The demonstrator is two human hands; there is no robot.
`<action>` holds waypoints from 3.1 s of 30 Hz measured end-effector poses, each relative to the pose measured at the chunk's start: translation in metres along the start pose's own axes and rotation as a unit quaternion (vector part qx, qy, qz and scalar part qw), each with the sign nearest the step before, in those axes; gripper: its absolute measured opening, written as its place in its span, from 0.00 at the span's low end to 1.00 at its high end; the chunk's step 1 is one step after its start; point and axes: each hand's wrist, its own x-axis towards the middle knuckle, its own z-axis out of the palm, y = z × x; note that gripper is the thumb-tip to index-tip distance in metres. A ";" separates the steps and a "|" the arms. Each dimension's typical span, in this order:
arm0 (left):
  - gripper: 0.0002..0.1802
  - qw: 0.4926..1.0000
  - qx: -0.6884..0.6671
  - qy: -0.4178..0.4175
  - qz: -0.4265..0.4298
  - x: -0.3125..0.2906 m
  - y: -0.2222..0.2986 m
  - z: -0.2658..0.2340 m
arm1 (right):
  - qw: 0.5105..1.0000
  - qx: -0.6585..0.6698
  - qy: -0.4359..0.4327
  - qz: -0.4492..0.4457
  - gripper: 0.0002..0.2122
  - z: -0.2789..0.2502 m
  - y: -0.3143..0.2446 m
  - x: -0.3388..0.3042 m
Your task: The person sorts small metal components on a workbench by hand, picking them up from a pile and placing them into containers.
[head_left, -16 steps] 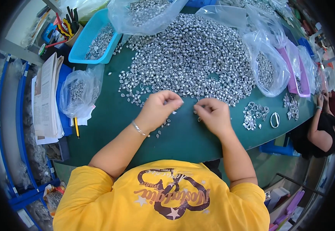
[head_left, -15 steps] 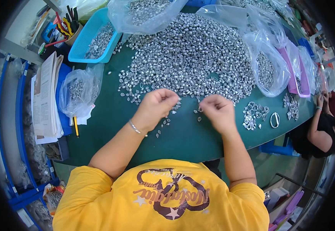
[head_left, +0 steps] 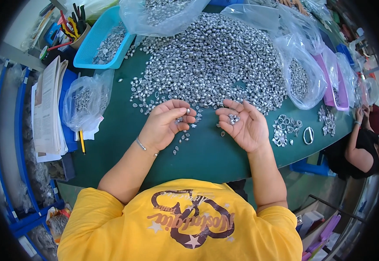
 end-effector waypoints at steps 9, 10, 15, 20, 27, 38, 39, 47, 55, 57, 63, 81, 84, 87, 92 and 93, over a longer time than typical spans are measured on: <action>0.07 1.000 -0.003 0.012 0.011 -0.005 0.002 -0.003 | 0.987 -0.155 0.038 -0.028 0.13 -0.008 -0.017 -0.009; 0.07 0.999 -0.027 0.019 0.020 -0.005 0.002 -0.006 | 0.983 -0.182 0.002 -0.027 0.11 -0.006 -0.020 -0.008; 0.03 0.994 -0.090 0.015 0.064 -0.007 0.004 -0.008 | 0.467 -0.826 0.155 -0.275 0.05 -0.001 0.011 0.003; 0.03 0.996 -0.044 0.032 0.075 -0.011 0.005 -0.003 | 0.445 -0.843 0.157 -0.257 0.05 -0.008 0.014 0.008; 0.06 0.699 0.619 0.050 0.354 -0.003 -0.020 -0.004 | 0.854 -0.499 0.137 -0.057 0.05 0.010 -0.002 -0.004; 0.02 0.765 0.541 0.070 0.341 -0.002 -0.017 -0.008 | 0.475 -0.829 0.007 -0.294 0.04 0.002 0.039 0.028; 0.02 0.766 0.541 0.072 0.341 -0.005 -0.014 -0.010 | 0.467 -0.839 0.016 -0.277 0.03 0.003 0.036 0.027; 0.02 0.703 0.626 0.076 0.329 -0.004 -0.017 -0.016 | 0.426 -0.873 -0.014 -0.238 0.04 0.009 0.047 0.022; 0.01 0.646 0.688 0.063 0.326 -0.005 -0.021 -0.011 | 0.883 -0.457 0.070 -0.077 0.03 0.005 0.029 0.019; 0.02 0.622 0.718 0.050 0.310 -0.003 -0.020 -0.012 | 0.943 -0.325 0.028 -0.068 0.04 0.017 0.022 0.019; 0.03 0.722 0.586 0.075 0.361 0.000 -0.019 -0.018 | 0.536 -0.803 -0.053 -0.256 0.04 0.017 0.046 0.031; 0.06 0.668 0.676 0.028 0.310 -0.004 -0.016 -0.026 | 0.482 -0.851 -0.006 -0.209 0.03 0.009 0.044 0.010; 0.05 0.747 0.596 0.035 0.293 -0.004 -0.011 -0.026 | 0.701 -0.698 0.011 -0.146 0.03 0.008 0.036 0.008; 0.06 0.986 0.163 0.019 0.017 -0.011 0.005 -0.030 | 0.946 -0.320 -0.026 -0.041 0.03 0.014 0.030 0.014; 0.06 0.857 0.472 0.066 0.197 -0.015 0.001 -0.034 | 0.682 -0.721 0.013 -0.124 0.03 0.018 0.054 0.028; 0.04 0.773 0.577 0.039 0.262 -0.018 0.000 -0.033 | 0.581 -0.788 -0.032 -0.200 0.03 0.017 0.062 0.033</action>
